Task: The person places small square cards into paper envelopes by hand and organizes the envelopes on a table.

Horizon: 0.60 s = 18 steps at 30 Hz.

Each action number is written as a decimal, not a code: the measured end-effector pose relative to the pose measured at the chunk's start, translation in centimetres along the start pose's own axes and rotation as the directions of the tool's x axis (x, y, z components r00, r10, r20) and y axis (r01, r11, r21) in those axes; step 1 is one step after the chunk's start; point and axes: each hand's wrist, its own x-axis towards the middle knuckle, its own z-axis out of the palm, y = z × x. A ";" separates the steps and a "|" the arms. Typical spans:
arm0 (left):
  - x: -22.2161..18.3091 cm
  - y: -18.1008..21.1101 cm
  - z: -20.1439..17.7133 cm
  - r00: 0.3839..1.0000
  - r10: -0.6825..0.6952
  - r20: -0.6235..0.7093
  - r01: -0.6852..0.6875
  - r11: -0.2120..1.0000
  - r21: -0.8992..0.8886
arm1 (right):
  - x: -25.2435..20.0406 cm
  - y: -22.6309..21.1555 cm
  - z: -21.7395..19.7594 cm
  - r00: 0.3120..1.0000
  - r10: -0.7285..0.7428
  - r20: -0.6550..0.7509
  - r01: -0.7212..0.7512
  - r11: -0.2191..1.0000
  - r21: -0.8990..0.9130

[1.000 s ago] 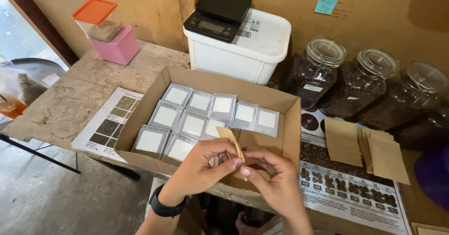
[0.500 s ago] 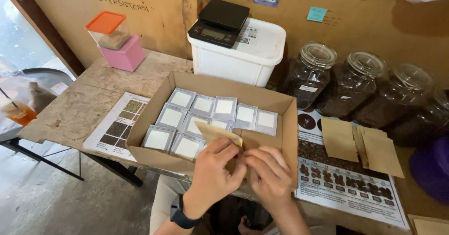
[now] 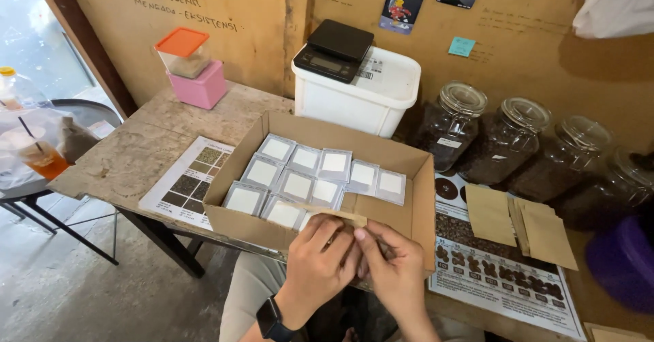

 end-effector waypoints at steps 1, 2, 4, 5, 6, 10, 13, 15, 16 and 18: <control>0.0 0.0 -0.2 1.000 0.016 -0.021 -0.016 1.000 0.004 | 0.0 0.3 0.2 0.999 -0.006 -0.040 0.007 0.999 0.038; -0.1 0.1 -0.4 1.000 0.014 -0.023 -0.014 1.000 0.005 | -0.1 0.1 0.5 0.999 -0.006 -0.038 0.008 0.999 0.036; -0.3 0.3 -0.7 0.972 -0.232 -0.042 0.226 0.968 -0.109 | -0.2 -0.1 0.8 0.983 -0.171 -0.063 0.166 0.982 -0.085; -0.1 0.1 -1.4 0.971 -0.236 -0.047 0.230 0.967 -0.109 | -0.3 0.1 1.0 0.983 -0.173 -0.057 0.168 0.982 -0.088; 0.0 0.0 -2.2 0.940 -0.341 0.001 0.328 0.903 -0.277 | -0.4 0.4 1.1 0.949 -0.315 -0.019 0.306 0.935 -0.180; -2.3 -3.1 -1.7 0.788 -0.600 0.138 0.386 0.307 -0.870 | -0.9 0.1 2.3 0.778 -0.623 0.079 0.615 0.729 -0.300; -1.2 -4.0 -3.0 0.720 -0.659 0.216 0.376 0.110 -0.920 | -1.3 -0.8 3.6 0.682 -0.728 0.071 0.699 0.620 -0.356; -0.3 -3.8 -3.3 0.680 -0.703 0.208 0.355 0.068 -0.932 | -1.1 -2.0 4.4 0.659 -0.745 0.099 0.731 0.605 -0.315; 0.2 -3.8 -3.5 0.641 -0.739 0.205 0.330 0.025 -0.944 | -1.0 -2.6 4.8 0.634 -0.764 0.122 0.761 0.586 -0.279; 0.4 -4.0 -3.6 0.618 -0.758 0.207 0.357 0.036 -0.933 | -1.1 -1.5 5.4 0.612 -0.782 0.118 0.772 0.557 -0.306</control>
